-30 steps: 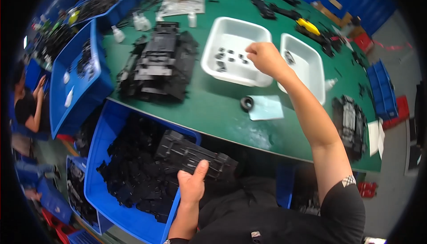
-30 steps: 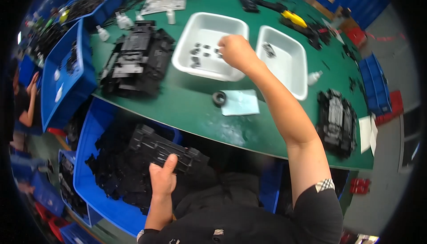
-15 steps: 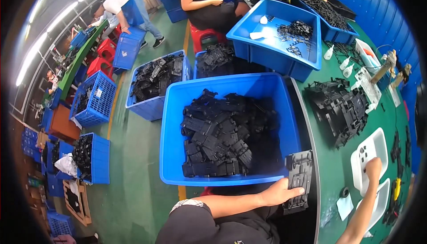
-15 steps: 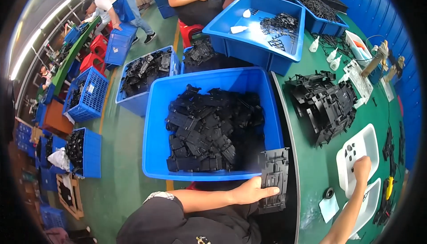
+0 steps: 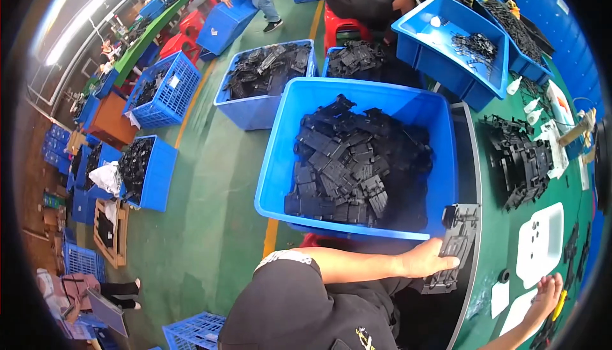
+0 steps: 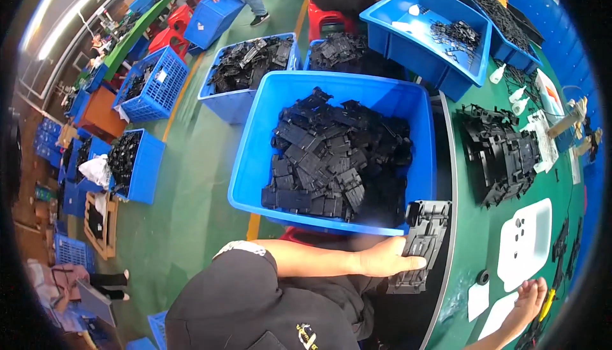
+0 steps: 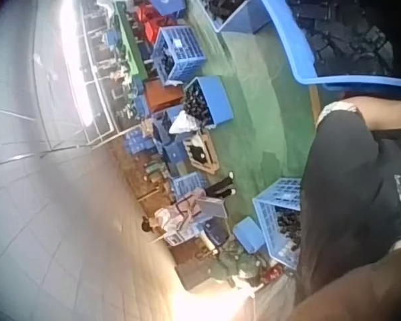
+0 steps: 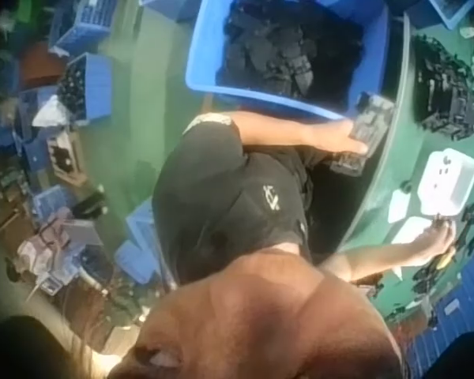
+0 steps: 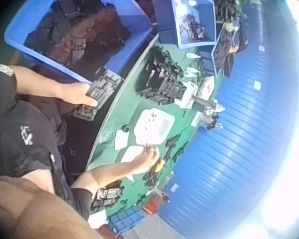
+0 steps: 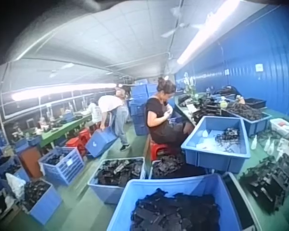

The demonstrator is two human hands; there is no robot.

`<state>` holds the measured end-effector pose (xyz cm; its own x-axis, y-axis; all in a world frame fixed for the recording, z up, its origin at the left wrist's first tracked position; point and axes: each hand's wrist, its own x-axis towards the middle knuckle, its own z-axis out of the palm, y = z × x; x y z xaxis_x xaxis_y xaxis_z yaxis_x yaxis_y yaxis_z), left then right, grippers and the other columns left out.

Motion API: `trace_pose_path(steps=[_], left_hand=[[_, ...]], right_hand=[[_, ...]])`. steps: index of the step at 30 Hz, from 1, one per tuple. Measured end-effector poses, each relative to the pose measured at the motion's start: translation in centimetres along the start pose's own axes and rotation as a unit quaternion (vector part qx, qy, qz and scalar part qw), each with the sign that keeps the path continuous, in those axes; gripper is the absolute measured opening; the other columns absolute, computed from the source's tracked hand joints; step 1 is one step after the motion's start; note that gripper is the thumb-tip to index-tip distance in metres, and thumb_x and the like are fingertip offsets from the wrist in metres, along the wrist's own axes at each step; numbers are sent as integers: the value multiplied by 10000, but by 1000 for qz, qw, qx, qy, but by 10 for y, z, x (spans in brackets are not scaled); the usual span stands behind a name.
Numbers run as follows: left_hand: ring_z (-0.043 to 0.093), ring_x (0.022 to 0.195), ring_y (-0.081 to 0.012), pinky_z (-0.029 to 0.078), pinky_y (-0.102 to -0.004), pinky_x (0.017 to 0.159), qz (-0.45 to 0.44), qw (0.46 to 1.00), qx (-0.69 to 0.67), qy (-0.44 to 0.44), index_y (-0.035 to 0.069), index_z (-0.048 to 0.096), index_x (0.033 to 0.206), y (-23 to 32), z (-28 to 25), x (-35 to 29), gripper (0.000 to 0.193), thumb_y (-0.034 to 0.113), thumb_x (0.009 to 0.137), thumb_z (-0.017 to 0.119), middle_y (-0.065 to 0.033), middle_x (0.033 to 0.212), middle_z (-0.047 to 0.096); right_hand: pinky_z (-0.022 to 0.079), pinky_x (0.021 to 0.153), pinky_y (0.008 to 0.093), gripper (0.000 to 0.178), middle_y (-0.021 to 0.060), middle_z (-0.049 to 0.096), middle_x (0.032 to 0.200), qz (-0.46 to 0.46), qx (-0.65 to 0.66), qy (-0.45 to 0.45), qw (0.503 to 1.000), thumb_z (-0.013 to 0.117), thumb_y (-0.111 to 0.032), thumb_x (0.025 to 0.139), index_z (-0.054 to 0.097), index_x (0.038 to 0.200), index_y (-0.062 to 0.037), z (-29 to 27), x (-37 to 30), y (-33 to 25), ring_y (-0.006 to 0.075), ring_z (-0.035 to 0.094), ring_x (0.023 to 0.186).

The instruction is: The person assembles small plastic components and parts onto a toy car chassis by hand, taking the parts from storage bins and white trays and attaching them to the chassis.

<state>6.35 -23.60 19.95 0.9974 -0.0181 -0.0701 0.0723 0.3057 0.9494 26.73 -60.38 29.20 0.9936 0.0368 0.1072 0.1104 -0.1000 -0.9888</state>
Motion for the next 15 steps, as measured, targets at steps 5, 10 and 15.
trace_pose_path(steps=[5, 10, 15], left_hand=[[510, 554, -112, 438, -345, 497, -111, 982, 146, 42, -28, 601, 768, 45, 8, -4, 369, 329, 851, 635, -23, 610, 553], [590, 811, -111, 484, -284, 751, -79, 993, 4, 87, -18, 648, 933, 19, -1, -5, 132, 89, 856, 644, -31, 888, 650], [578, 864, -106, 467, -261, 811, -51, 992, -115, 31, 14, 608, 1015, 3, 14, 10, 155, 39, 864, 636, -25, 971, 621]], right_hand=[[456, 812, 288, 381, 53, 590, 1014, 30, -44, 100, 994, 626, -133, 855, 539, 1199, 6, 22, -88, -10, 158, 574, 888], [467, 636, 236, 308, 14, 556, 795, -9, -129, 126, 984, 596, -13, 787, 568, 1094, -18, 91, -106, -10, 91, 540, 696], [449, 628, 224, 125, 25, 572, 789, -37, -251, 137, 958, 592, 20, 811, 656, 909, -22, 68, -127, 13, 80, 538, 694]])
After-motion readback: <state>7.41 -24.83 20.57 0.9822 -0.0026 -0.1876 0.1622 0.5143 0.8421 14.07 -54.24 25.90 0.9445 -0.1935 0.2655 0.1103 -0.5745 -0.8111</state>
